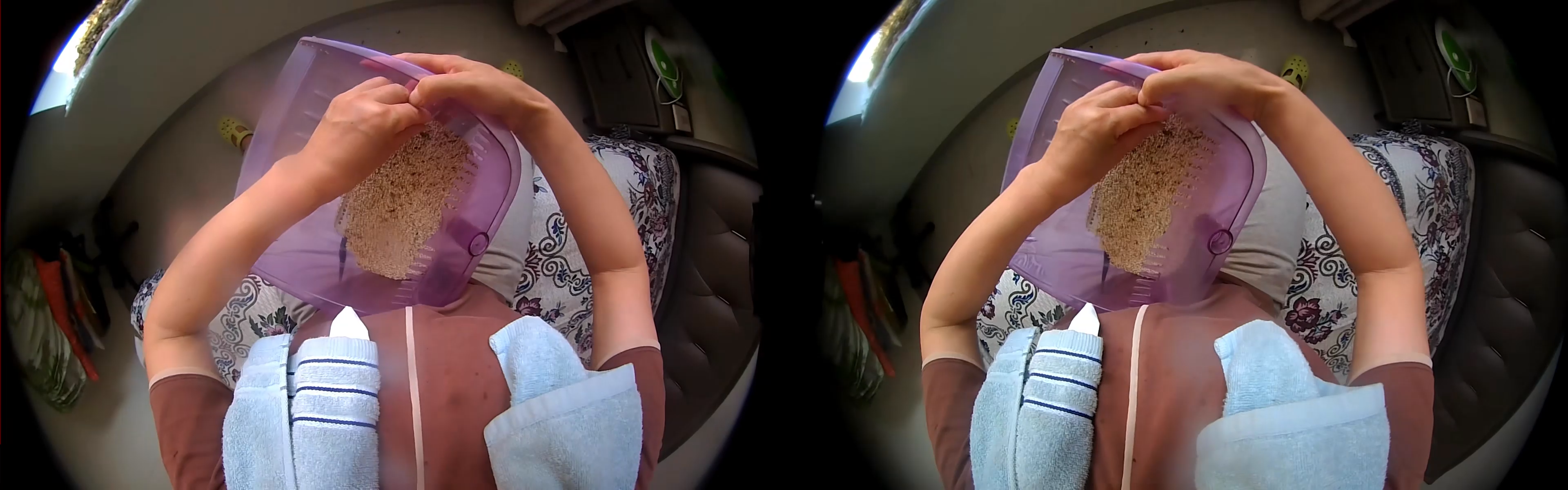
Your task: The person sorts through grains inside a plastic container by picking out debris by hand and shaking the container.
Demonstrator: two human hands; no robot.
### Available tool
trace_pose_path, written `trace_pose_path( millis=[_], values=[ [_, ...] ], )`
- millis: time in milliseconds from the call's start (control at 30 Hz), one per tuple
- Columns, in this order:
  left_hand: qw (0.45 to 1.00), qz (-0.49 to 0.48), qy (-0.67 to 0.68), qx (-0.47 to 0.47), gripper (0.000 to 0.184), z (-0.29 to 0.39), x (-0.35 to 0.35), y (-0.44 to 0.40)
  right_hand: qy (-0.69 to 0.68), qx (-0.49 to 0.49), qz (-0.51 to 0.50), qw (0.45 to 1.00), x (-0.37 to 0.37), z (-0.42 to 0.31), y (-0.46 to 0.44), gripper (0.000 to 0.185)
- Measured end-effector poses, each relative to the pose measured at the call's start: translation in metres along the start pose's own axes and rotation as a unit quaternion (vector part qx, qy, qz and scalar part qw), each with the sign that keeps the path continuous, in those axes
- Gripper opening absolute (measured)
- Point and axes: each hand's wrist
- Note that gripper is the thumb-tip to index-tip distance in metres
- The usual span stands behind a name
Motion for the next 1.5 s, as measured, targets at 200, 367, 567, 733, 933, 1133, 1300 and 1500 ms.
trace_pose_path(
  millis=[200,367,567,733,933,1133,1300,1500],
  values=[
    [0.999,0.014,-0.045,0.012,0.025,0.009,-0.005,0.013,0.009,0.019,-0.013,1.000,-0.011,0.004,-0.001,0.060],
    [0.996,0.011,-0.073,0.040,0.023,0.011,-0.006,0.018,0.002,0.023,-0.010,1.000,-0.021,0.001,-0.001,0.060],
    [0.995,0.005,-0.091,0.047,0.020,0.010,-0.008,0.018,0.019,0.017,0.008,1.000,-0.021,0.001,0.002,0.061],
    [0.993,0.023,-0.079,0.080,0.023,0.012,-0.003,0.025,0.036,0.028,-0.011,0.999,-0.026,0.001,-0.003,0.061],
    [0.991,0.041,-0.085,0.094,0.025,0.010,0.000,0.028,0.013,0.033,-0.006,0.999,-0.034,-0.004,-0.001,0.060],
    [0.990,0.047,-0.088,0.100,0.021,0.012,-0.002,0.023,0.013,0.039,0.007,0.999,-0.032,-0.005,0.001,0.061],
    [0.990,0.047,-0.078,0.111,0.019,0.012,-0.002,0.022,0.017,0.033,0.003,0.999,-0.029,-0.005,0.002,0.061],
    [0.929,-0.027,0.182,0.320,0.019,0.021,0.029,0.025,0.044,0.022,0.017,0.999,-0.030,-0.008,0.005,0.061]
  ],
)
Point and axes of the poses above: each hand's wrist, its own y-axis away from the middle knuckle, its own x-axis out of the back of the hand, z = x × y, and after that the axes turned 4 degrees about z, right-handed
